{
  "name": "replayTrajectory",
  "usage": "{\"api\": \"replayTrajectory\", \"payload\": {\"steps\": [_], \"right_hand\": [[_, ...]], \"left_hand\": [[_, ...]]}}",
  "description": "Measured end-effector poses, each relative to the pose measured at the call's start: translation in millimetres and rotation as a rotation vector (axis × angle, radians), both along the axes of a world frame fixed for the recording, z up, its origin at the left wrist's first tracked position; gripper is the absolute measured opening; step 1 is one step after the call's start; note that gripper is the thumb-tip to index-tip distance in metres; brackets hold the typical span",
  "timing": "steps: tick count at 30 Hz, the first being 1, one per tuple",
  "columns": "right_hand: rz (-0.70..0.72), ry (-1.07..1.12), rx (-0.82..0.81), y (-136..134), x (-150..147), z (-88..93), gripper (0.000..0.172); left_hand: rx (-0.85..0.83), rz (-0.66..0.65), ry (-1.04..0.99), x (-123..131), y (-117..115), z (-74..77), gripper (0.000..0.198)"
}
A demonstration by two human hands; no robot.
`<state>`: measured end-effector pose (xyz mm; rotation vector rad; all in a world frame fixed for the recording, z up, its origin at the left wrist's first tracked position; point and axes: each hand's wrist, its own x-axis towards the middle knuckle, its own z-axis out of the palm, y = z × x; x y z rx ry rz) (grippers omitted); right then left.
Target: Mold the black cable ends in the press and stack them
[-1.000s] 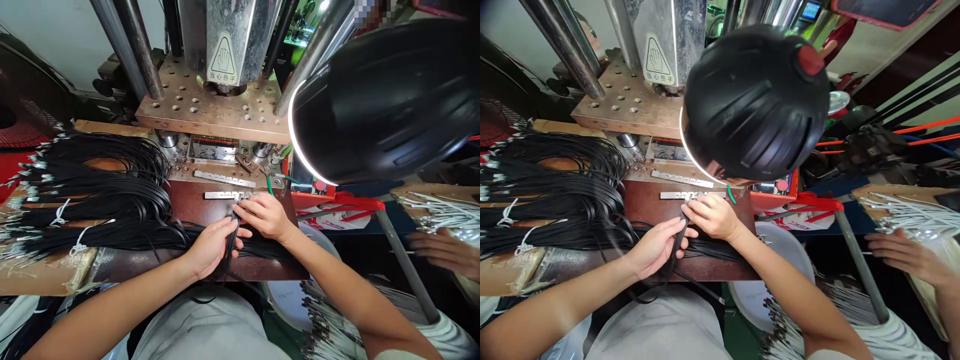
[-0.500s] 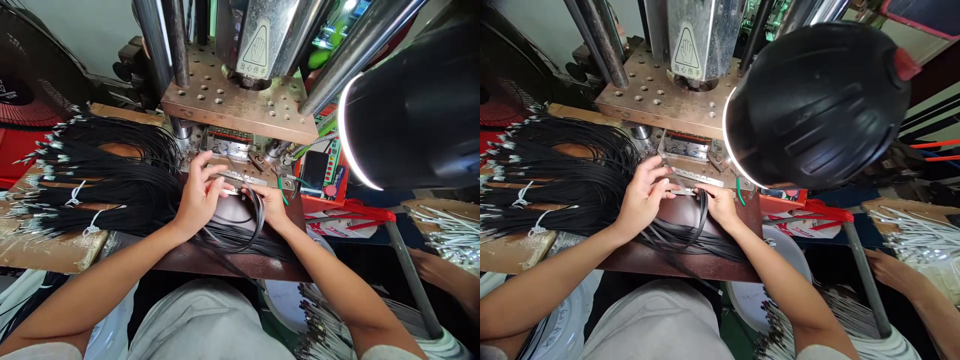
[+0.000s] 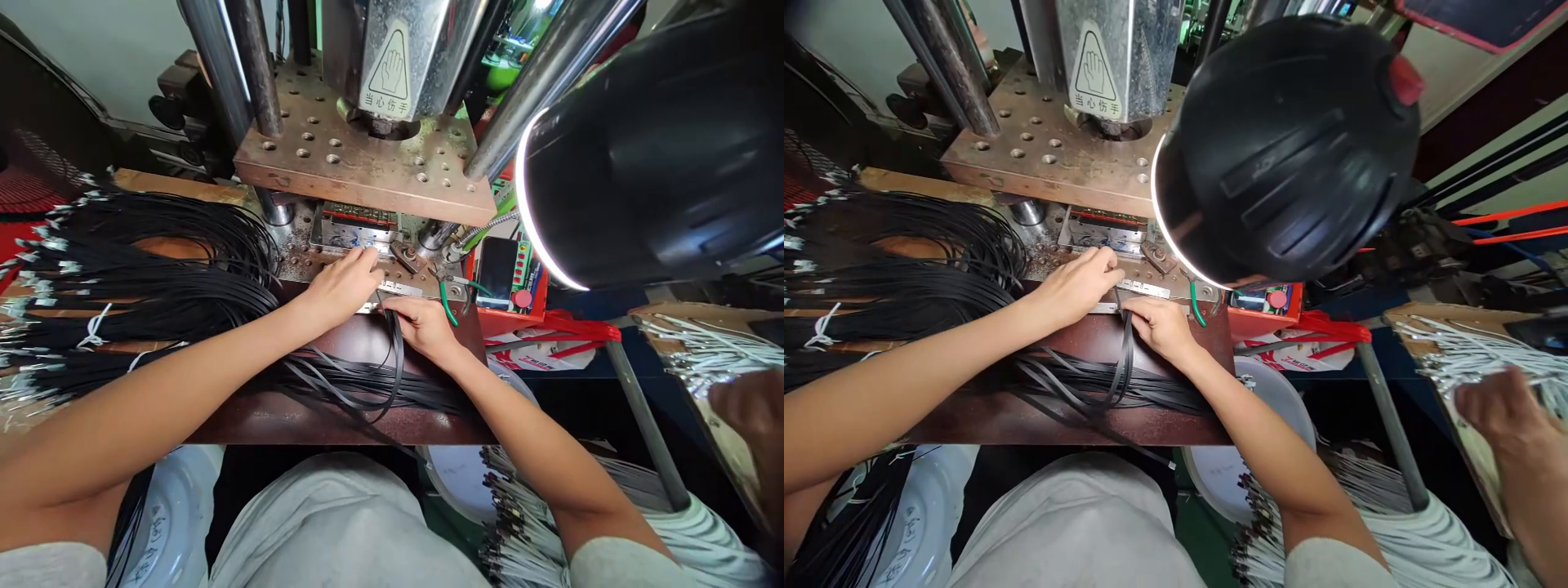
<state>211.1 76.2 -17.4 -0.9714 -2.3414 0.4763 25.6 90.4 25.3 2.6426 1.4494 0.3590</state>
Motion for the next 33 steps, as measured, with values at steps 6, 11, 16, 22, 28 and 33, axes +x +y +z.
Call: {"api": "replayTrajectory", "payload": {"steps": [6,11,16,22,28,33], "right_hand": [[-0.01,-0.036,-0.078,0,-1,4.5,0.024],[-0.147,0.271,-0.181,3,11,-0.1,0.017],[-0.215,0.326,-0.132,1,12,-4.2,0.016],[-0.164,0.253,-0.04,-2,12,-7.1,0.016],[-0.054,0.038,0.0,-3,13,1.0,0.022],[-0.028,-0.094,-0.068,2,13,12.8,0.025]], "left_hand": [[-0.076,0.034,-0.288,-12,9,-12.9,0.027],[-0.098,0.055,-0.569,-23,-9,-12.8,0.024],[-0.198,0.016,-0.629,-17,-13,-19.9,0.021],[-0.151,-0.029,-0.519,-15,-13,-33.1,0.029],[-0.028,-0.117,-0.121,-14,-23,-25.4,0.029],[-0.064,-0.101,-0.017,-10,-25,-15.8,0.031]]}}
